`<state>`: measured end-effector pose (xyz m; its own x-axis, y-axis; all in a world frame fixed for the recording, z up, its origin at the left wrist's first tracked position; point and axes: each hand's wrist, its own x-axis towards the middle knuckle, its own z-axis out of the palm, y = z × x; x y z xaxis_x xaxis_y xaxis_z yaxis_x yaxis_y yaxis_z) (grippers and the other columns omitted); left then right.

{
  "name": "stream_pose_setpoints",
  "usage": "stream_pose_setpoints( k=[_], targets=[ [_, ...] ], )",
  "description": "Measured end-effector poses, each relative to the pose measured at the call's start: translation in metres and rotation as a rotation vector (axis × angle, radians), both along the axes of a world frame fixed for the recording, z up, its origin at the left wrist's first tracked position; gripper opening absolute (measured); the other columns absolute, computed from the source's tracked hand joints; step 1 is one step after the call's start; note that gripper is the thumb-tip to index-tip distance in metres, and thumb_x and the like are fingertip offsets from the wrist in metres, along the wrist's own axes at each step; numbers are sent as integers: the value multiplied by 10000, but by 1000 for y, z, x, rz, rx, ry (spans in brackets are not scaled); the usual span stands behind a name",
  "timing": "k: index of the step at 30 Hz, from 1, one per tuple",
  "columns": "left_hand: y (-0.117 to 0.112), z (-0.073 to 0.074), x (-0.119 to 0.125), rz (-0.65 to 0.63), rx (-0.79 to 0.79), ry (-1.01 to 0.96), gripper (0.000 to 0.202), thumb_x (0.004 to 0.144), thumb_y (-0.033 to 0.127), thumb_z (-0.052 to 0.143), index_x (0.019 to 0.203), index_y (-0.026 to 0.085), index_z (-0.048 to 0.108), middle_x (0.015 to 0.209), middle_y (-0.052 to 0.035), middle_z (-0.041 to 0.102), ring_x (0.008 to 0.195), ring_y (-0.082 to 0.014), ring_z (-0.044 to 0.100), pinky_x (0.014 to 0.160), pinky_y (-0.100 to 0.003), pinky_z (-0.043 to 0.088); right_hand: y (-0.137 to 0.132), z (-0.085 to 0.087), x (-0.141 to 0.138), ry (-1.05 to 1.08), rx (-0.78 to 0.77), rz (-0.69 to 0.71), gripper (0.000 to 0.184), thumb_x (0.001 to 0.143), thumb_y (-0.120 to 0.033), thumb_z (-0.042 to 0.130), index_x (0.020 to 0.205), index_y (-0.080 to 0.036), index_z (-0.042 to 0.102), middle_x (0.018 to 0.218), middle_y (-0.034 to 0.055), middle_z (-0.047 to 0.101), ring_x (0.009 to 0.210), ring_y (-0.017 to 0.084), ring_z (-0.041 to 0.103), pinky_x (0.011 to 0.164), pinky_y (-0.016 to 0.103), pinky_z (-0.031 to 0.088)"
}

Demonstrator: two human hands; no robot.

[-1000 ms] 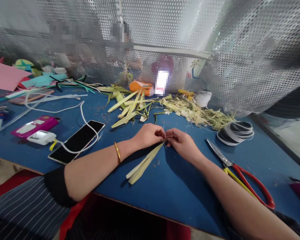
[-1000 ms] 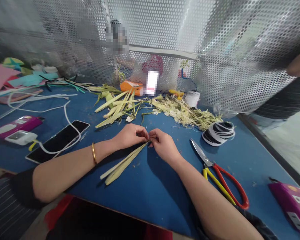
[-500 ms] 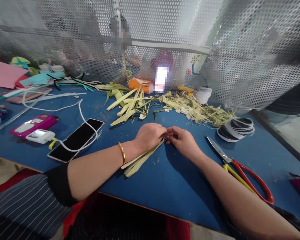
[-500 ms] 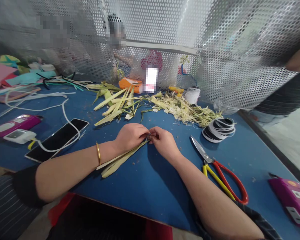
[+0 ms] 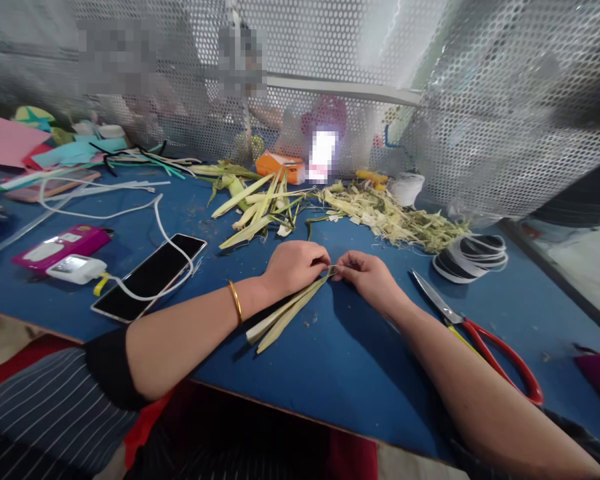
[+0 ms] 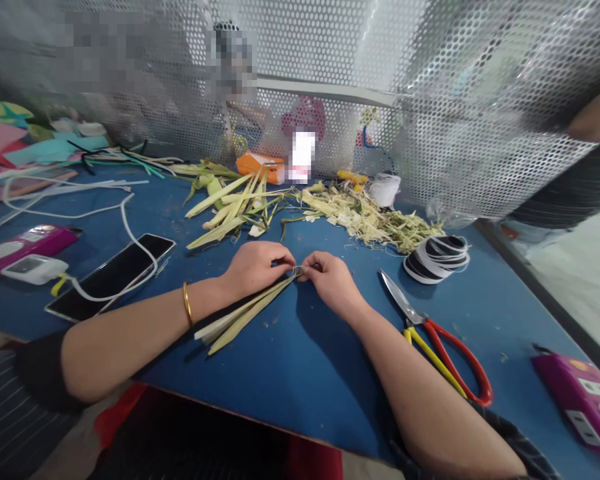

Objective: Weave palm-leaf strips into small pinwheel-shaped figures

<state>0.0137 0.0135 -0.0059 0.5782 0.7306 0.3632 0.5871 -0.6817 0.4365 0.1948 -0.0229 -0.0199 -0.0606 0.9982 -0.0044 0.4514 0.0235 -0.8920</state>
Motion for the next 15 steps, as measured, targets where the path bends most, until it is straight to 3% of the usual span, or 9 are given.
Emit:
stream_pose_setpoints(
  k=[3, 7, 12, 15],
  targets=[
    [3, 3, -2, 19, -67, 33, 146, 846, 229, 592, 831, 229, 737, 858, 2, 747, 809, -167, 658, 670, -259, 406, 0, 3, 3, 43, -40, 51, 153, 763, -352, 577, 724, -206, 603, 709, 25, 687, 676, 165, 568, 648, 283, 398],
    [5, 4, -3, 98, -128, 75, 159, 851, 266, 582, 818, 227, 732, 821, -7, 741, 765, -174, 646, 641, -266, 398, 0, 12, 12, -113, 22, 154, 124, 762, -306, 571, 705, -206, 618, 733, 20, 644, 733, 172, 568, 711, 299, 409],
    [7, 1, -4, 219, -153, 132, 153, 821, 224, 566, 778, 210, 712, 824, -30, 733, 788, -192, 641, 655, -273, 421, -1, 23, 26, -371, 50, 326, 85, 726, -238, 608, 655, -208, 643, 756, 10, 573, 710, 160, 538, 683, 288, 408],
    [8, 0, -4, 225, -151, 153, 154, 814, 223, 555, 762, 204, 698, 827, -39, 728, 789, -201, 639, 658, -280, 426, -2, 25, 28, -408, 27, 374, 82, 721, -214, 607, 648, -214, 645, 727, 2, 562, 669, 155, 532, 648, 287, 406]
  ],
)
